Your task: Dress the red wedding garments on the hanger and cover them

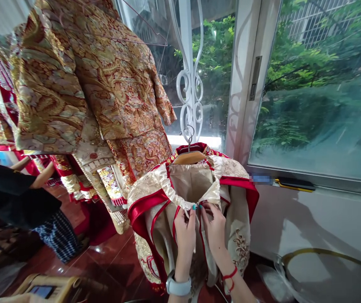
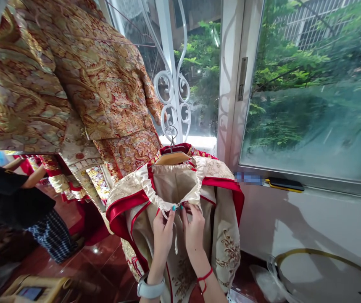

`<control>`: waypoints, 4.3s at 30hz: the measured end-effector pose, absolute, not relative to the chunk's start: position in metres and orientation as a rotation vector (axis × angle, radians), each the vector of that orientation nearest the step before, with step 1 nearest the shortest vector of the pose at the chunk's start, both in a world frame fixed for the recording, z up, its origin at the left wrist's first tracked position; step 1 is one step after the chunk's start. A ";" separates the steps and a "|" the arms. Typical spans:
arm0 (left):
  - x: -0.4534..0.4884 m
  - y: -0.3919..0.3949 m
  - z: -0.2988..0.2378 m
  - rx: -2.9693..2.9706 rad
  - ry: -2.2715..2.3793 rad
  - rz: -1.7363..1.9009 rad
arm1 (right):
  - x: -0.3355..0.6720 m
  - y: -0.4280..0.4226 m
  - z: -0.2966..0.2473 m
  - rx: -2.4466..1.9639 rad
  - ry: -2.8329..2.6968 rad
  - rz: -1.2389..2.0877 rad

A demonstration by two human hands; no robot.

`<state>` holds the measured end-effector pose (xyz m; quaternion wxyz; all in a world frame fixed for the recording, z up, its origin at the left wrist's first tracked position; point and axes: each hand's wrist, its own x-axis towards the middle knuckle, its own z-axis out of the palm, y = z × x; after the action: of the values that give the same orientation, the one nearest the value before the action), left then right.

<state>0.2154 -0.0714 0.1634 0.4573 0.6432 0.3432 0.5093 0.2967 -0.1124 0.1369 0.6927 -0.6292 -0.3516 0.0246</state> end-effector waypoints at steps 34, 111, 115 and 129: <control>0.216 -0.055 0.158 1.768 0.713 1.241 | 0.299 -0.103 0.147 -1.575 -1.025 -0.048; 0.225 -0.058 0.172 2.373 0.675 1.574 | 0.465 -0.183 0.199 -1.837 -1.204 -0.323; 0.226 -0.079 0.126 2.103 0.860 1.743 | 0.414 -0.169 0.216 -1.627 -1.006 -0.295; 0.204 -0.148 0.124 1.538 0.823 0.930 | 0.332 -0.093 0.218 -1.121 -1.129 1.266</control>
<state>0.2043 -0.1481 0.1238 0.5501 0.6496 0.3476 0.3931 0.3322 -0.0934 0.2180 0.5261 -0.4689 -0.4722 0.5295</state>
